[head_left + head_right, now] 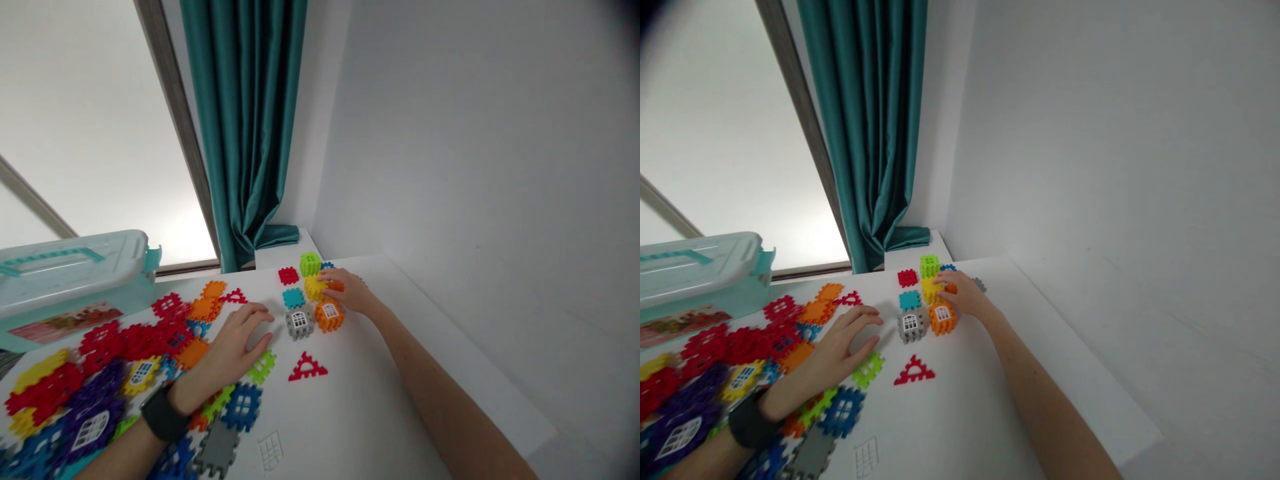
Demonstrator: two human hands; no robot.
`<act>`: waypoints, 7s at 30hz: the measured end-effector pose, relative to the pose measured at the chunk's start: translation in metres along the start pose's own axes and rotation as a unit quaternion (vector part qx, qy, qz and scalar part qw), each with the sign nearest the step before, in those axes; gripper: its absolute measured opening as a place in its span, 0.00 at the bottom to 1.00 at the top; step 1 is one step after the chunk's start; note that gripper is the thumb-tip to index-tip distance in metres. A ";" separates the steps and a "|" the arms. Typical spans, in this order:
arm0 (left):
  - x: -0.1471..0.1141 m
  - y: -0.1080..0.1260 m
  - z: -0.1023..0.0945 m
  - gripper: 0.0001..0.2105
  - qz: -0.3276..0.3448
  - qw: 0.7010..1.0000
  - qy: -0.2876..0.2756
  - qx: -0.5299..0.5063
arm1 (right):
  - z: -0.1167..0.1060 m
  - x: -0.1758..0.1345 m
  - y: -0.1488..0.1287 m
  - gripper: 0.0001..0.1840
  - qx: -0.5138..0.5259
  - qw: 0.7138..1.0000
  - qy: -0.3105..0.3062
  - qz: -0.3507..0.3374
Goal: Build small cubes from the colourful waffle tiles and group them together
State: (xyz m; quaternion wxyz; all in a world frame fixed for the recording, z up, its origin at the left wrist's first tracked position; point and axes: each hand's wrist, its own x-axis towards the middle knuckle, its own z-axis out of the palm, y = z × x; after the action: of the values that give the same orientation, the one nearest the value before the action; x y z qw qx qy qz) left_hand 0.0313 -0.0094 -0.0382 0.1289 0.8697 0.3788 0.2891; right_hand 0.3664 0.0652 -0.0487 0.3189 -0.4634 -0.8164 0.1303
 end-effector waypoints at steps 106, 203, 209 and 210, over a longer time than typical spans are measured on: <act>0.012 0.012 -0.042 0.08 0.018 1.000 -0.014 0.010 | 0.009 -0.004 -0.112 0.12 -0.012 0.996 -0.001 -0.093; -0.121 -0.028 -0.095 0.07 -0.207 0.946 0.175 -0.175 | 0.140 0.004 -0.243 0.14 0.301 0.945 -0.056 0.120; -0.122 -0.038 -0.091 0.08 -0.236 0.904 0.192 -0.299 | 0.138 0.004 -0.238 0.17 0.283 0.949 -0.027 0.134; -0.122 -0.039 -0.090 0.09 -0.237 0.903 0.191 -0.303 | 0.139 0.004 -0.237 0.17 0.270 0.954 -0.027 0.127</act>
State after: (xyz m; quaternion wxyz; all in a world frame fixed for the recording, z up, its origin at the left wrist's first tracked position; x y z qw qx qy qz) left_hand -0.1120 -0.0720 -0.0323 0.3763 0.6009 0.4850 0.5119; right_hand 0.1162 -0.0471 -0.0327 0.3903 -0.4561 -0.6939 0.3976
